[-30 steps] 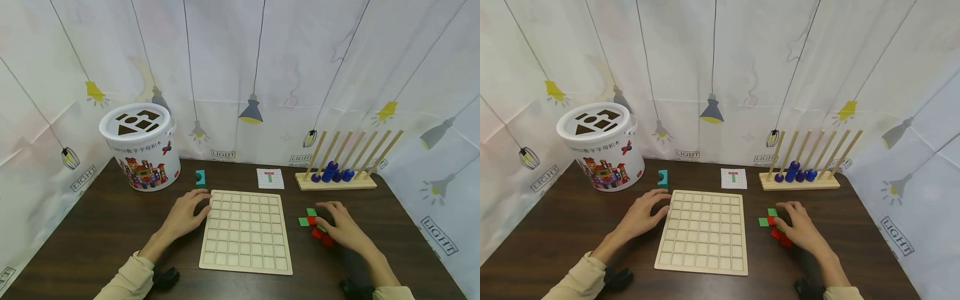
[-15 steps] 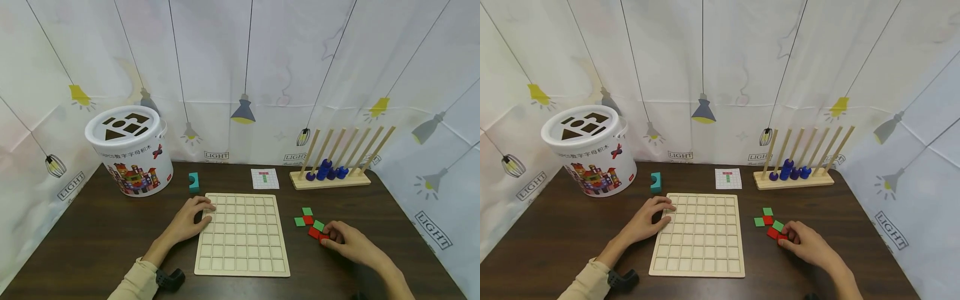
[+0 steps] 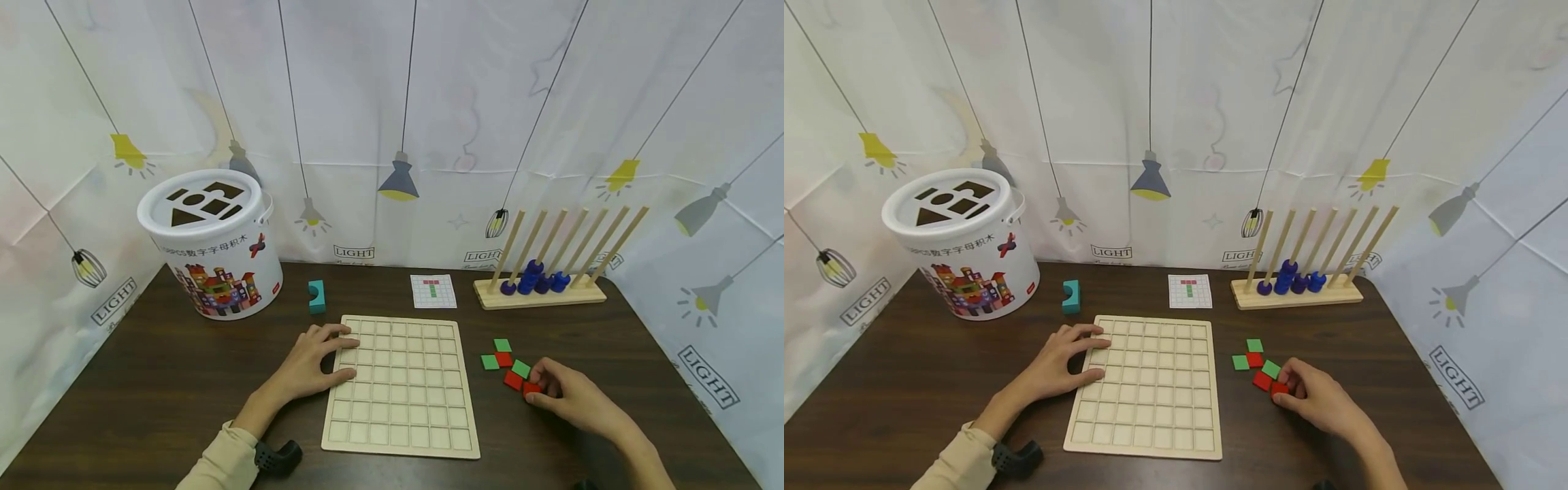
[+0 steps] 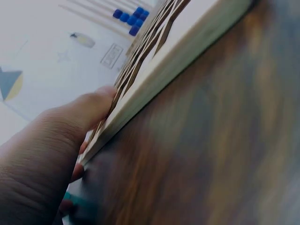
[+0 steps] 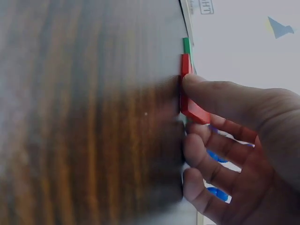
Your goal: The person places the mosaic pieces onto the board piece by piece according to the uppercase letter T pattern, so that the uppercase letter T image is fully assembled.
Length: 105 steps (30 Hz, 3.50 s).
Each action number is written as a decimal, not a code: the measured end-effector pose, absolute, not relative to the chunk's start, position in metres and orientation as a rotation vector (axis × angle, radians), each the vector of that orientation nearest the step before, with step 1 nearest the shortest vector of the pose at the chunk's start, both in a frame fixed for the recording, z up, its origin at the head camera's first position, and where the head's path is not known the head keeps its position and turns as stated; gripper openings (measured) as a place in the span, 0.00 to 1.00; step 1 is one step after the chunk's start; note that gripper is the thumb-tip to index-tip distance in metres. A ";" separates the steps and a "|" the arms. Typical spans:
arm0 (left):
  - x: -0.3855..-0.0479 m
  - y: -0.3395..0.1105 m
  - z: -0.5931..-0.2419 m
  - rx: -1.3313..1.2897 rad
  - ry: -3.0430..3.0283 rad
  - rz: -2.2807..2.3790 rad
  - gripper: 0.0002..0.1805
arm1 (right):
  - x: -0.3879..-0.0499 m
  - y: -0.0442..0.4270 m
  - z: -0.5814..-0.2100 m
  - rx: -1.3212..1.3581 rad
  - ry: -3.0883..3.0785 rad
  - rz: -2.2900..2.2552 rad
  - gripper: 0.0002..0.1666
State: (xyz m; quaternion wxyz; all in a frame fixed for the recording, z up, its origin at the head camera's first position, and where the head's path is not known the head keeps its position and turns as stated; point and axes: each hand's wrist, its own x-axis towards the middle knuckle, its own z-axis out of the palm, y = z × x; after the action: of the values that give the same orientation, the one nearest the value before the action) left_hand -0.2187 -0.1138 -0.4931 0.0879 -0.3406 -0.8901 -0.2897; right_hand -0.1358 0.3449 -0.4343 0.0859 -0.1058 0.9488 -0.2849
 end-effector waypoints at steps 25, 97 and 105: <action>-0.213 -0.105 -0.497 -0.937 -2.615 -0.783 0.25 | -0.153 0.303 -0.426 -0.525 2.751 -1.088 0.09; -0.213 -0.104 -0.499 -0.920 -2.644 -0.790 0.25 | -0.216 0.207 -0.425 -0.584 2.664 -1.354 0.08; -0.214 -0.104 -0.500 -0.933 -2.609 -0.806 0.25 | -0.225 0.188 -0.428 -0.593 2.661 -1.342 0.06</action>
State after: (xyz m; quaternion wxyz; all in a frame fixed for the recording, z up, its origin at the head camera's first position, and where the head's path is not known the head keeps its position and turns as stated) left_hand -0.2140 -0.1043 -0.4997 0.1279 -0.3207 -0.8967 -0.2770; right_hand -0.2251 0.1883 -0.4279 0.0514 -0.1949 0.8746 -0.4410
